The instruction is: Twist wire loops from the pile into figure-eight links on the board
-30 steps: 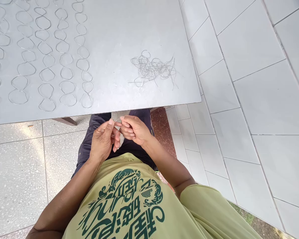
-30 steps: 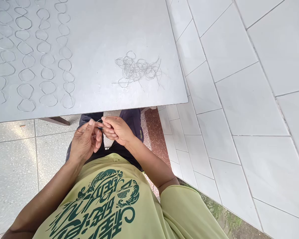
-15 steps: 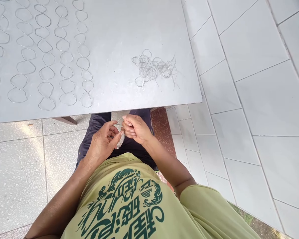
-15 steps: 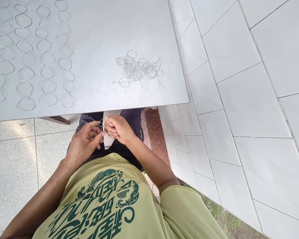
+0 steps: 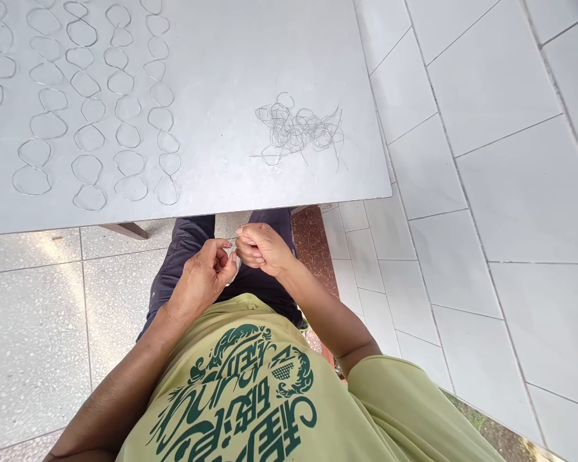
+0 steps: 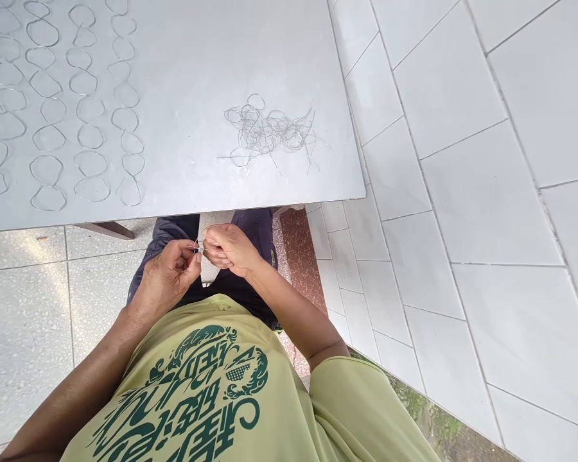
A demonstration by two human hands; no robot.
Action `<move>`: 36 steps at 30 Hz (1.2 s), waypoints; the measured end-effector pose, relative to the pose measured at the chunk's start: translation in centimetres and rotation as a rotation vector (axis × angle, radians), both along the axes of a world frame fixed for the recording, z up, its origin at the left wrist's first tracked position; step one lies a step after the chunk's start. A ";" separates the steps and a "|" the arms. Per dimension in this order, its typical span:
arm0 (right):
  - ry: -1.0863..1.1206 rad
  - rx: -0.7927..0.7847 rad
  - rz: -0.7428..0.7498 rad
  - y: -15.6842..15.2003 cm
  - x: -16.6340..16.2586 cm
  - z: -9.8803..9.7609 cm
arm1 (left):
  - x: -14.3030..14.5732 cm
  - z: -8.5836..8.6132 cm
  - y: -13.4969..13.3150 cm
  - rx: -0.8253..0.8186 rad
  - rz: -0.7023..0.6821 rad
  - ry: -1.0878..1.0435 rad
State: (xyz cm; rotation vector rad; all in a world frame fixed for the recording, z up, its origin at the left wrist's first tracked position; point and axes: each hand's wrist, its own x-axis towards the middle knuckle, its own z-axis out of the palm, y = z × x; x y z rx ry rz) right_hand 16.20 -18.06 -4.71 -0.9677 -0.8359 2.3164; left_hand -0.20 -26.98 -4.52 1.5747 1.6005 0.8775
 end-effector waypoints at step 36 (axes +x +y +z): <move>0.148 0.089 0.112 0.0 1.1 -1.2 | -0.9 1.9 1.9 -0.017 0.141 -0.005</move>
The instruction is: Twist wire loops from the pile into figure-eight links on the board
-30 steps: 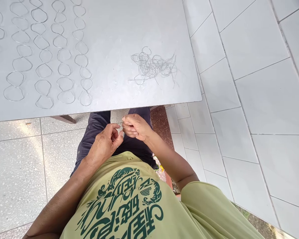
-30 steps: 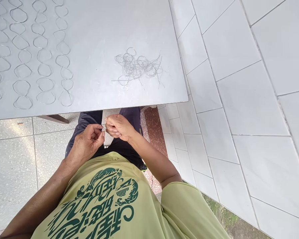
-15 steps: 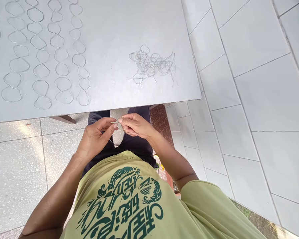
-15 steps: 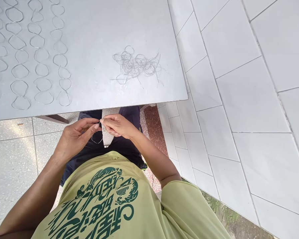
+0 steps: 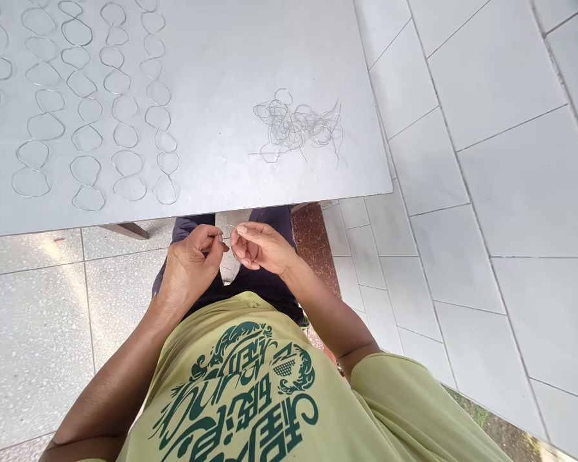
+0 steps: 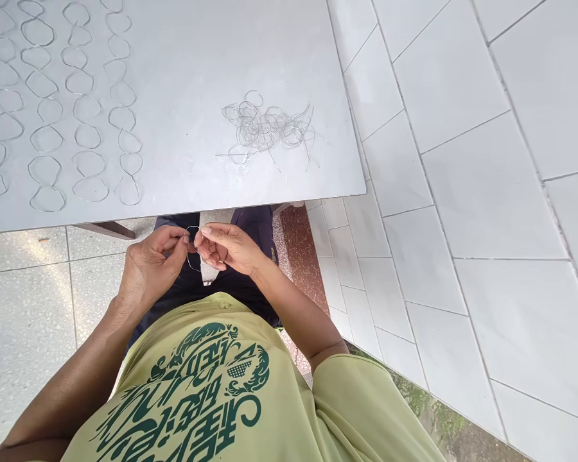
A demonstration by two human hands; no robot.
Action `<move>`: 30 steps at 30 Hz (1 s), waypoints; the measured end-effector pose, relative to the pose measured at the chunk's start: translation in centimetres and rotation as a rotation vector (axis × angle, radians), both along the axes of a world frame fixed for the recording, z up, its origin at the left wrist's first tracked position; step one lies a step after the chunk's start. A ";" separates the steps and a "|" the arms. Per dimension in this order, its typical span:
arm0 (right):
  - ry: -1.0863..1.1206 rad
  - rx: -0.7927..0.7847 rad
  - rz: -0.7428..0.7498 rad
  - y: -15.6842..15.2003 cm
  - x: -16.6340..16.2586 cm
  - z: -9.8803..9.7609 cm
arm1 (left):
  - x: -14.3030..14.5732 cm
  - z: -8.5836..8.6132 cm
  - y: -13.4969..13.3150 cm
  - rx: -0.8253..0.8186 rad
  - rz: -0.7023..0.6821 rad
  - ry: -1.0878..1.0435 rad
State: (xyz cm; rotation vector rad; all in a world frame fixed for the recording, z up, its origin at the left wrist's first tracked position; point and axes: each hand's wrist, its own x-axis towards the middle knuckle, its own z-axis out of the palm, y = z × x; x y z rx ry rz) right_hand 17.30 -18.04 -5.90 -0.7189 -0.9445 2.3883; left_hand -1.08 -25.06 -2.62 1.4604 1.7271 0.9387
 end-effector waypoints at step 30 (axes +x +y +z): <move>-0.397 0.496 -0.204 -0.3 -0.4 -0.1 | -0.5 -1.5 -0.2 -0.439 0.105 -1.037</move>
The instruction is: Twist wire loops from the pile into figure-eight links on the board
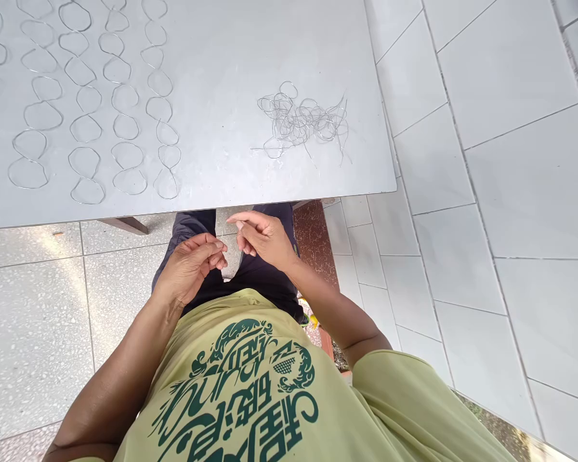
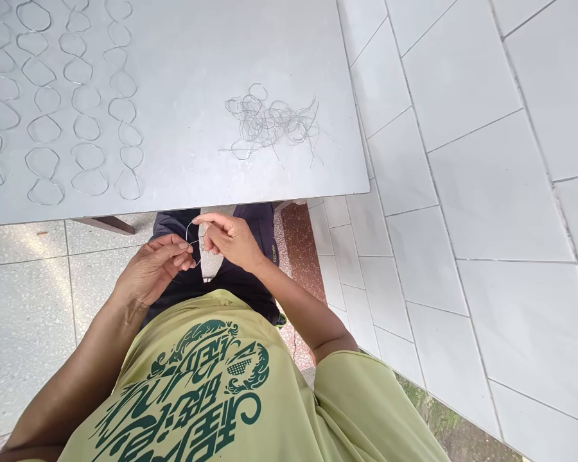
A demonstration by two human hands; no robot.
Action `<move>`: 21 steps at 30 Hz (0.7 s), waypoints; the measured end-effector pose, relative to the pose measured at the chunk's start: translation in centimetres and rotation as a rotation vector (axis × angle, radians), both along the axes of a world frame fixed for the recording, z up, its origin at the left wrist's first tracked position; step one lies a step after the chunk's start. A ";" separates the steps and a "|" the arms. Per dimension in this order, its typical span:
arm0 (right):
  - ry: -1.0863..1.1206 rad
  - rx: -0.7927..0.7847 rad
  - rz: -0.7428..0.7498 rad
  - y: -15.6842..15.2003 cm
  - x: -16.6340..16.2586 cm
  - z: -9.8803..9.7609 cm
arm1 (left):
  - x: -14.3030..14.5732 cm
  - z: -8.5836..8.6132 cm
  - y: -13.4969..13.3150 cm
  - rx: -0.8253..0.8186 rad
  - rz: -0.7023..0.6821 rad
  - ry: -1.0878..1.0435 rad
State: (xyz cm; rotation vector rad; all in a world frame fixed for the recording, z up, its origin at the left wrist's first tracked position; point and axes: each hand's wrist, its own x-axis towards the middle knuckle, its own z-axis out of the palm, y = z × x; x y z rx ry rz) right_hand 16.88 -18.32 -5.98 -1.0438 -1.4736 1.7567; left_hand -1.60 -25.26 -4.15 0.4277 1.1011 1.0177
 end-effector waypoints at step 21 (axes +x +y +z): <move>-0.442 0.732 0.201 1.1 0.3 -1.8 | 0.1 -0.7 -0.4 0.036 -0.094 0.183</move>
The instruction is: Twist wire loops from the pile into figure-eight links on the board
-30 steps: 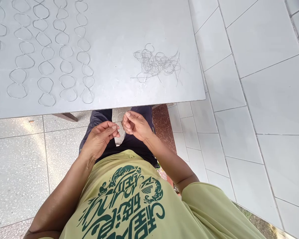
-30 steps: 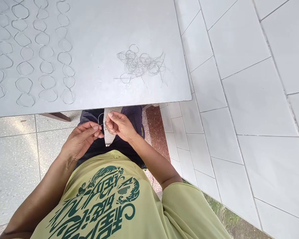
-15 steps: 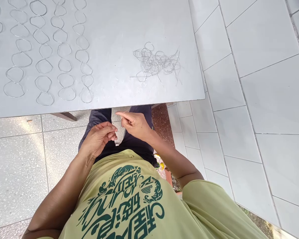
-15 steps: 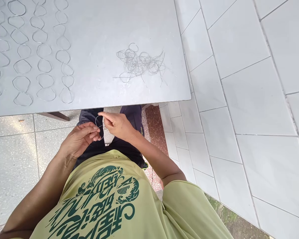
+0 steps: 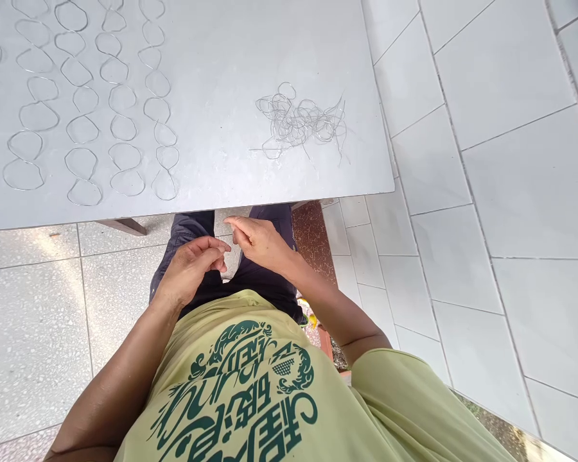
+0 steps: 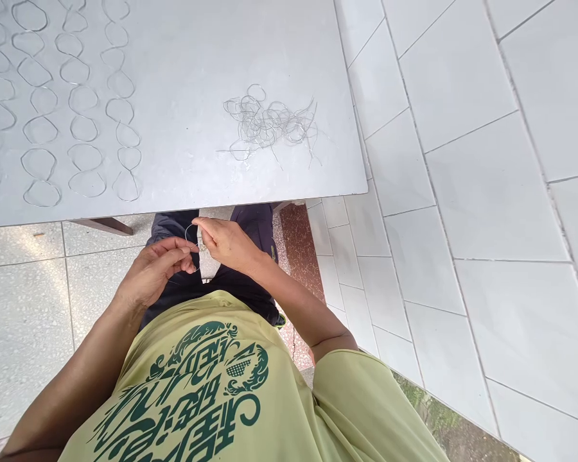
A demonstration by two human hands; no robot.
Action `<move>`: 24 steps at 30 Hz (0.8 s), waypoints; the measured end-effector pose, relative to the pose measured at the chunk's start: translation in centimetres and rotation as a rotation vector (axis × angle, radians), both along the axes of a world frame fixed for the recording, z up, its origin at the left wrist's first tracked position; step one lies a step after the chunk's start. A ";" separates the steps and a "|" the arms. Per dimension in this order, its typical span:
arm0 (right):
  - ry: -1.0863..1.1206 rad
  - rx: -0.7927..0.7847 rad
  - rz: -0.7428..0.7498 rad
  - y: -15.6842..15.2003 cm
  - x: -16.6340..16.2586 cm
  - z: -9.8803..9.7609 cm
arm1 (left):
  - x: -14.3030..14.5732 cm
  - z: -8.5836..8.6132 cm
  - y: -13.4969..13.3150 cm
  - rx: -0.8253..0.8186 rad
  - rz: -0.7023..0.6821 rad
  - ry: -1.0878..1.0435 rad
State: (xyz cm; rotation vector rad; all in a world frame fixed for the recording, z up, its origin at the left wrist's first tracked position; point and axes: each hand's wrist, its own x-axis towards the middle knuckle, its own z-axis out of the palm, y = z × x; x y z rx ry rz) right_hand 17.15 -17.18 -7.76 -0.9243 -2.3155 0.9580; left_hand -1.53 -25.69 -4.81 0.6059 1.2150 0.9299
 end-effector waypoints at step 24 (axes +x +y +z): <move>-0.186 -0.050 -0.042 -0.8 -1.5 0.2 | 0.1 -1.5 -0.3 0.185 -0.155 0.464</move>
